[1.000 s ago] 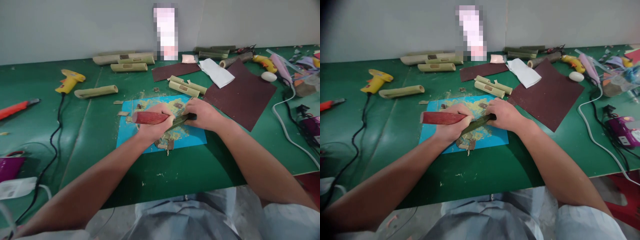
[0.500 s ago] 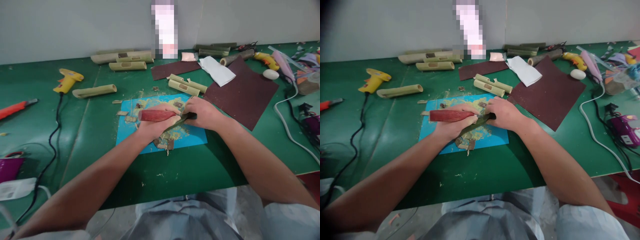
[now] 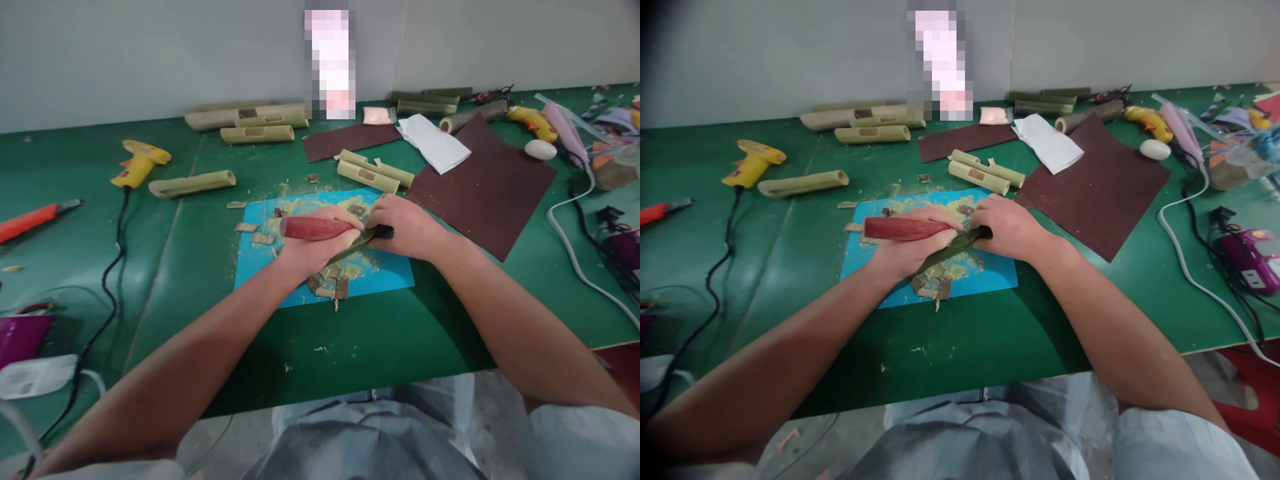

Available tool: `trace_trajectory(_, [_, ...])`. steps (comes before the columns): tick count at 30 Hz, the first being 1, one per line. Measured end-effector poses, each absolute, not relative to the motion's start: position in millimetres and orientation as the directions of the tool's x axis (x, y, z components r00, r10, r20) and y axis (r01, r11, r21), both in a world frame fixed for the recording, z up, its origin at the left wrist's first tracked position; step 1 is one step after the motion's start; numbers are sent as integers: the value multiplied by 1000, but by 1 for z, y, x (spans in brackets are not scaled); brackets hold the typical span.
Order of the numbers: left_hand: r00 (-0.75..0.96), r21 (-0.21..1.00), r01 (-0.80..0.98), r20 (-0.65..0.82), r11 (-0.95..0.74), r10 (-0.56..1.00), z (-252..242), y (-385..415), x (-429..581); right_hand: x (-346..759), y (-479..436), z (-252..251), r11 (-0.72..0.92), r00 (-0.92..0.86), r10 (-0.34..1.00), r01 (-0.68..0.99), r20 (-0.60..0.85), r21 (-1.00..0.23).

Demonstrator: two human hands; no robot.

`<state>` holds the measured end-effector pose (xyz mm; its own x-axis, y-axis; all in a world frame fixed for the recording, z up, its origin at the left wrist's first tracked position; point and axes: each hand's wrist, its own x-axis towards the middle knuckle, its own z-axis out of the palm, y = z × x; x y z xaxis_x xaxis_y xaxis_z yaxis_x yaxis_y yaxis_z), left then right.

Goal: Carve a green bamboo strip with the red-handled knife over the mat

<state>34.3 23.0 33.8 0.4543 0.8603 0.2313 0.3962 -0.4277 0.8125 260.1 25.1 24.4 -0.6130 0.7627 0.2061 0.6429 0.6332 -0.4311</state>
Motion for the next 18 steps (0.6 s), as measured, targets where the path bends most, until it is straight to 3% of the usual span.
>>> trace_trajectory(18, [323,792,393,357,-468,876,30,14,32,262,24,23,627,-600,767,626,228,-463])
